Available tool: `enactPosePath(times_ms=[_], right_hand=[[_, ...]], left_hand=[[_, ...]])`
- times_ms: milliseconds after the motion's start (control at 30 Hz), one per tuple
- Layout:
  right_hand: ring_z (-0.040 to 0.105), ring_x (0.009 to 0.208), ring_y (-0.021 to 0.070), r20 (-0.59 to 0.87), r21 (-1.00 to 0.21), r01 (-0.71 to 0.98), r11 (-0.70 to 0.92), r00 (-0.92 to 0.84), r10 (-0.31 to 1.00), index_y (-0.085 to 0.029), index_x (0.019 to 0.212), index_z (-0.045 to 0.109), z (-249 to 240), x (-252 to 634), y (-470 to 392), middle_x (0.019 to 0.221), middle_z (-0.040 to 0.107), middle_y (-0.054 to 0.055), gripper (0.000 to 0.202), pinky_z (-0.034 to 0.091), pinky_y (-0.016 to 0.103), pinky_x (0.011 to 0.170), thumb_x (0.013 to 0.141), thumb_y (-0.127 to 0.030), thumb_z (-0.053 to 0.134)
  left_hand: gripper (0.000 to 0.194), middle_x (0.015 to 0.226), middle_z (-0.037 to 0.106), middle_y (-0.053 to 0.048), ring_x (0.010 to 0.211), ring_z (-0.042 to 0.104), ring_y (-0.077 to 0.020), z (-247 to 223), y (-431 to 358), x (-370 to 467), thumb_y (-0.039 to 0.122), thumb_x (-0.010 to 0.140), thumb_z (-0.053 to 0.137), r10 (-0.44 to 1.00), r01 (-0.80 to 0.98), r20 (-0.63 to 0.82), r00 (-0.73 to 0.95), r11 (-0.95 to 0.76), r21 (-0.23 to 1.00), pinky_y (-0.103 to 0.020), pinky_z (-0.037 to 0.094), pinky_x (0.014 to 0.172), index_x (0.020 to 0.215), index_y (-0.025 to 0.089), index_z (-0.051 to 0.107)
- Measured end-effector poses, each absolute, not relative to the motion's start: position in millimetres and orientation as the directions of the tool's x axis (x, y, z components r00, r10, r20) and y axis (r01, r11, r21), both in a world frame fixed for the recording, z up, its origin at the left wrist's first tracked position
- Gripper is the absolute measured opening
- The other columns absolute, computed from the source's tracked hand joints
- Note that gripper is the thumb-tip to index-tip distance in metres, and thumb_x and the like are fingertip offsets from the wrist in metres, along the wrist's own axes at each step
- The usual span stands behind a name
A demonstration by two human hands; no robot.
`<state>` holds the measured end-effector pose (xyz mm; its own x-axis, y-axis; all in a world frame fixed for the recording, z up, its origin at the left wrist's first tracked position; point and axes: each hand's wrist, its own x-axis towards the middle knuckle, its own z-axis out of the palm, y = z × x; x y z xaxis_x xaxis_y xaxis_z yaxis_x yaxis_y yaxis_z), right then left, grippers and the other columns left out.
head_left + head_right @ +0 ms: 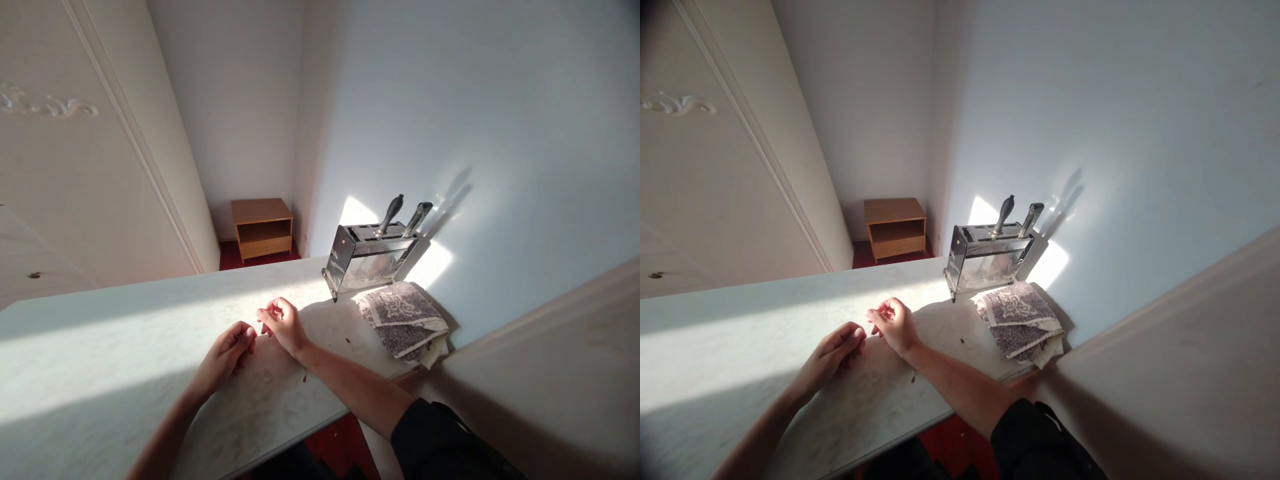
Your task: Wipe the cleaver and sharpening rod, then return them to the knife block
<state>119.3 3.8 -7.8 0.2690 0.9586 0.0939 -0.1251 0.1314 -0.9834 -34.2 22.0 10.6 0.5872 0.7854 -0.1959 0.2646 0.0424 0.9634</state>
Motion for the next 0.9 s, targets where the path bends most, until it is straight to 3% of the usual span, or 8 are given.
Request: enactPosePath(times_ms=[267, 400, 467, 533, 633, 767, 900], right_hand=[[0.058, 0.046, 0.0107, 0.071, -0.986, -0.116, 0.122, 0.372, 0.925, -0.012, 0.077, 0.068, 12.3, 179.7, -33.1, 0.072, 0.069, 0.005, 0.024, 0.040, 0.020, 0.043, 0.071, -0.035, 0.075], [0.059, 0.049, 0.0124, 0.180, -0.979, -0.004, 0.202, 0.431, 0.884, -0.014, 0.083, 0.072, 32.0, 226.7, -71.6, 0.064, 0.067, 0.004, 0.025, 0.043, 0.022, 0.045, 0.078, -0.038, 0.071], [0.060, 0.050, 0.0111, 0.216, -0.971, 0.018, 0.237, 0.489, 0.845, -0.015, 0.083, 0.071, 43.4, 254.0, -87.5, 0.074, 0.070, 0.006, 0.024, 0.045, 0.022, 0.048, 0.080, -0.039, 0.070], [0.060, 0.053, 0.0096, 0.227, -0.967, 0.035, 0.254, 0.581, 0.782, -0.017, 0.085, 0.069, 53.3, 282.9, -98.4, 0.091, 0.072, 0.008, 0.026, 0.048, 0.022, 0.051, 0.082, -0.042, 0.067], [0.060, 0.055, 0.0092, 0.245, -0.960, 0.088, 0.266, 0.729, 0.640, -0.017, 0.088, 0.068, 61.1, 326.2, -105.3, 0.101, 0.070, 0.009, 0.030, 0.048, 0.022, 0.051, 0.083, -0.045, 0.062], [0.061, 0.061, 0.0130, 0.211, -0.959, 0.107, 0.262, 0.886, 0.412, -0.014, 0.088, 0.066, 54.2, 374.7, -102.4, 0.096, 0.070, 0.011, 0.028, 0.048, 0.024, 0.053, 0.076, -0.040, 0.065], [0.064, 0.077, 0.0205, 0.264, -0.964, 0.243, 0.107, 0.922, 0.283, -0.014, 0.094, 0.061, 36.4, 406.4, -91.8, 0.092, 0.067, 0.012, 0.035, 0.050, 0.028, 0.057, 0.072, -0.041, 0.063]], left_hand=[[0.052, 0.059, 0.048, 0.002, 0.049, 0.044, -0.0104, 6.9, 24.7, -37.9, 0.069, 0.078, 0.053, 0.820, 0.243, -0.166, 0.547, 0.034, 0.970, -0.022, 0.037, 0.046, 0.072, 0.017, 0.049], [0.050, 0.058, 0.051, 0.001, 0.048, 0.045, -0.0113, 4.3, 27.1, -30.7, 0.067, 0.078, 0.054, 0.819, 0.198, -0.137, 0.558, 0.029, 0.980, -0.023, 0.036, 0.045, 0.073, 0.018, 0.049], [0.048, 0.058, 0.050, 0.001, 0.048, 0.045, -0.0110, 9.7, 23.8, -20.1, 0.065, 0.079, 0.054, 0.811, 0.177, -0.134, 0.569, 0.038, 0.983, -0.023, 0.036, 0.046, 0.072, 0.018, 0.047], [0.046, 0.059, 0.049, 0.002, 0.050, 0.045, -0.0106, 18.6, 18.5, -4.4, 0.062, 0.081, 0.053, 0.800, 0.166, -0.146, 0.581, 0.060, 0.984, -0.023, 0.037, 0.048, 0.072, 0.018, 0.046], [0.044, 0.064, 0.051, 0.002, 0.051, 0.047, -0.0103, 32.2, 12.2, 26.2, 0.059, 0.079, 0.056, 0.763, 0.138, -0.169, 0.624, 0.105, 0.985, -0.023, 0.037, 0.048, 0.071, 0.018, 0.042], [0.040, 0.068, 0.052, 0.001, 0.054, 0.049, -0.0108, 44.1, 14.1, 72.4, 0.054, 0.080, 0.056, 0.717, 0.055, -0.116, 0.687, 0.107, 0.993, -0.023, 0.038, 0.050, 0.071, 0.018, 0.041], [0.047, 0.077, 0.058, -0.005, 0.069, 0.055, -0.0158, 48.9, 26.1, 117.6, 0.061, 0.082, 0.051, 0.768, 0.056, -0.037, 0.639, 0.001, 0.998, -0.028, 0.044, 0.061, 0.075, 0.014, 0.052]])
